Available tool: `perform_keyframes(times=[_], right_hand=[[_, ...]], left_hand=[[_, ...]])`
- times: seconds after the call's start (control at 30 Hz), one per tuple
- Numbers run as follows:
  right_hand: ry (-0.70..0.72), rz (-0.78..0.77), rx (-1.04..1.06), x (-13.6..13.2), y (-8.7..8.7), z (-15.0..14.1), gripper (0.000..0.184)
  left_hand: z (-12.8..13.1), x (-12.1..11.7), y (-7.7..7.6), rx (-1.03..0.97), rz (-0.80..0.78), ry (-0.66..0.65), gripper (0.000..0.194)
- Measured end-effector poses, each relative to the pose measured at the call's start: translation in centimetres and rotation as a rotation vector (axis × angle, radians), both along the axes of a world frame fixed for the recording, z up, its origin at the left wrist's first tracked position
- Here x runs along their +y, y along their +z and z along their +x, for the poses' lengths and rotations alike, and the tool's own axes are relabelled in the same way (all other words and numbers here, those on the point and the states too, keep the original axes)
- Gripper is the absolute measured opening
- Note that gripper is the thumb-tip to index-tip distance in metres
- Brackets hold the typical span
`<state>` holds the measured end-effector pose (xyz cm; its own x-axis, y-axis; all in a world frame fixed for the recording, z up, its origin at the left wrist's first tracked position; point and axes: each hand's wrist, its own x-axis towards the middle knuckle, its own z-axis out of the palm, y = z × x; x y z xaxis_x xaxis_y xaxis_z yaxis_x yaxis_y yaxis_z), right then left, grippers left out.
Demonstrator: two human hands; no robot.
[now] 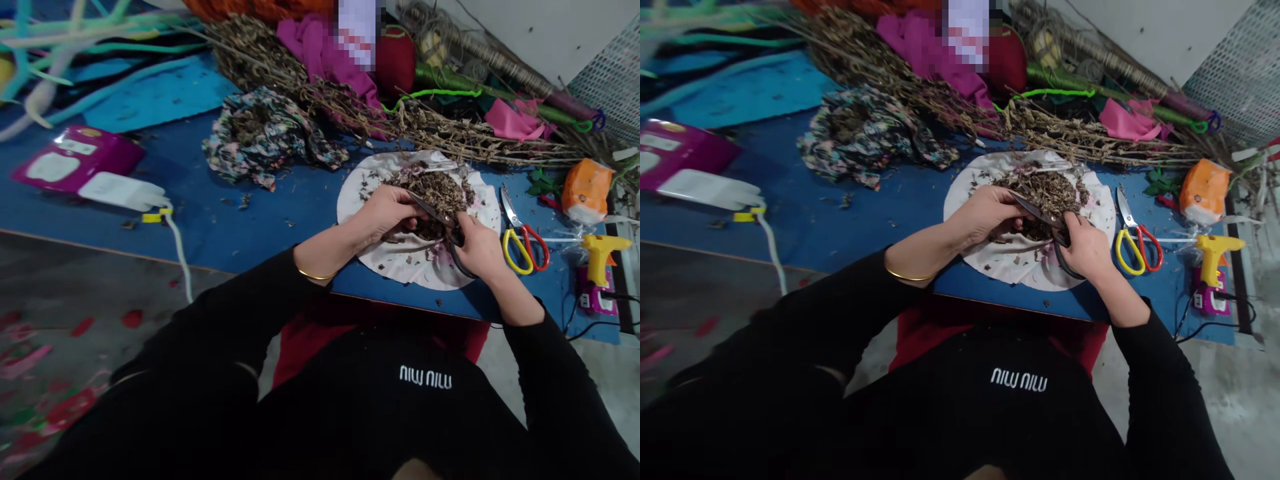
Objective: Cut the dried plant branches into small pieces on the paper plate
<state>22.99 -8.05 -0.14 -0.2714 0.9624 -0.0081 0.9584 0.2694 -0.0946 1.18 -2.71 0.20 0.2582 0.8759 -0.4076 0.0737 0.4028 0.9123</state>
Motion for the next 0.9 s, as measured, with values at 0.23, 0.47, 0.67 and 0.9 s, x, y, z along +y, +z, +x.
perform_keyframes(times=[0.23, 0.47, 0.67, 0.9], right_hand=[[-0.036, -0.051, -0.021, -0.2, 0.3, -0.4, 0.042], [-0.031, -0.006, -0.014, -0.3, 0.3, -0.8, 0.05], [-0.05, -0.048, -0.049, -0.3, 0.2, -0.9, 0.04], [-0.039, -0.003, 0.009, 0.0, -0.4, -0.5, 0.043]], left_hand=[[-0.4, 0.0, -0.2, 0.026, 0.002, -0.05, 0.015], [0.2, -0.2, 0.5, 0.029, -0.006, -0.015, 0.008], [0.1, -0.4, 1.2, 0.038, -0.032, -0.039, 0.016], [-0.2, -0.2, 1.2, 0.107, 0.008, -0.078, 0.02]])
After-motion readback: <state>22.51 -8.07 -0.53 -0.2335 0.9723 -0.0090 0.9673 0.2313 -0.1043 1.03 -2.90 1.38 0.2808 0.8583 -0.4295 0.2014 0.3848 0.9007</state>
